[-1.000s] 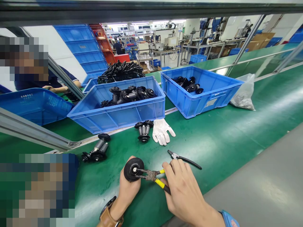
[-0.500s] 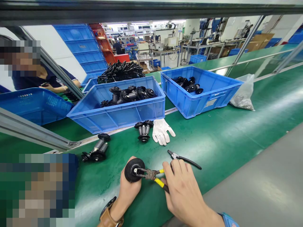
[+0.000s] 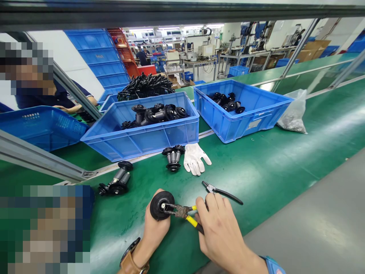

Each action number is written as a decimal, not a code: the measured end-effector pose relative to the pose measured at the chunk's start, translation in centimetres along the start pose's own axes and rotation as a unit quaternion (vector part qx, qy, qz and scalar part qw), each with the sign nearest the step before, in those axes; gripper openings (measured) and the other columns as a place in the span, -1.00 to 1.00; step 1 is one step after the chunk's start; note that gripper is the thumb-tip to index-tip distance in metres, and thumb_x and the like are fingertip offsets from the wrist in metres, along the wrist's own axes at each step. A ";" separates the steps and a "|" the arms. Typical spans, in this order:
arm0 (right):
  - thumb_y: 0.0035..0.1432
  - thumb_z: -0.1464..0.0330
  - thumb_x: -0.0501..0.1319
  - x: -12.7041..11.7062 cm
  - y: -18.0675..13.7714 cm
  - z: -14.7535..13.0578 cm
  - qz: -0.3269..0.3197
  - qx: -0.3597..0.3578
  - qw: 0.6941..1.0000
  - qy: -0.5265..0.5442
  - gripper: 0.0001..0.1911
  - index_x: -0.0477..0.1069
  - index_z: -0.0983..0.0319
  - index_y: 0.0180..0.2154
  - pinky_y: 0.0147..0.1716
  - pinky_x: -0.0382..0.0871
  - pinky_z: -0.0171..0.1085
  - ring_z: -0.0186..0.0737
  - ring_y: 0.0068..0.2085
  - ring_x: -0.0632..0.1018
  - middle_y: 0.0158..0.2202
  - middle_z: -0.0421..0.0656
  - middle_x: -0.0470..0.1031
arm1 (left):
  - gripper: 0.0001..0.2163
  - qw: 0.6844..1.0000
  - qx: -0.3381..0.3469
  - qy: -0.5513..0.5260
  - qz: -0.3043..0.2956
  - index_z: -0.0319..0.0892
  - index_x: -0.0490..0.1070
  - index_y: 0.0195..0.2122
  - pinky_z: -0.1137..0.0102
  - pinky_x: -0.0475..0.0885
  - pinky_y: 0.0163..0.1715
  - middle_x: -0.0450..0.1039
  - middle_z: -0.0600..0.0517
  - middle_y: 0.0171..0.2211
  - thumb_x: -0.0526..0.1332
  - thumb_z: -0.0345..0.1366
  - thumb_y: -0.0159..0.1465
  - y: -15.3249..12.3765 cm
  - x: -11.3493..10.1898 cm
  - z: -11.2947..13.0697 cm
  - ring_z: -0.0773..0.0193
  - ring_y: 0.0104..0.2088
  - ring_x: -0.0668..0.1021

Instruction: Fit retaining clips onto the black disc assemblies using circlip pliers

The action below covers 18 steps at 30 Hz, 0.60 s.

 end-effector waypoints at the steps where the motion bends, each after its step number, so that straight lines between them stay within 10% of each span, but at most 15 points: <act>1: 0.11 0.54 0.07 0.1 -0.1 0.1 0.007 0.001 1.000 0.011 -0.82 0.28 0.20 -0.25 -0.36 0.07 -0.19 -0.14 -0.33 0.25 -0.33 -0.14 0.24 | -0.82 1.000 0.000 -0.002 0.004 -0.12 0.29 -0.43 0.43 0.32 -0.39 0.29 0.12 -0.45 0.13 -0.57 0.05 0.0 -0.1 0.1 0.30 -0.43 0.37; 11: 0.30 0.42 0.07 -0.3 -0.2 1.0 0.021 0.006 0.994 0.105 -0.78 0.26 0.22 -0.02 -0.29 0.25 -0.19 -0.09 -0.24 0.36 -0.22 -0.07 0.33 | -0.76 0.987 -0.131 -0.044 0.080 -0.19 0.48 -0.27 0.27 0.47 -0.07 0.54 -0.04 -0.30 0.39 -0.27 0.05 -1.1 -1.2 -4.0 0.12 -0.21 0.57; 18: 0.35 0.00 0.04 -1.1 -1.7 12.2 0.111 0.180 0.977 -0.015 -0.50 0.32 0.25 0.06 -0.18 0.33 -0.05 0.07 -0.16 0.43 -0.18 0.01 0.42 | -0.57 0.971 -0.198 -0.133 0.006 -0.25 0.53 -0.22 0.20 0.47 0.05 0.61 -0.13 -0.24 0.48 -0.02 0.04 -1.5 0.3 -4.9 0.08 -0.17 0.62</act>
Point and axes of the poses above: each hand's wrist, its own y-axis towards the middle knuckle, its own x-axis out of the palm, z = x × y, the point moved 10 cm from there along y, towards the middle knuckle
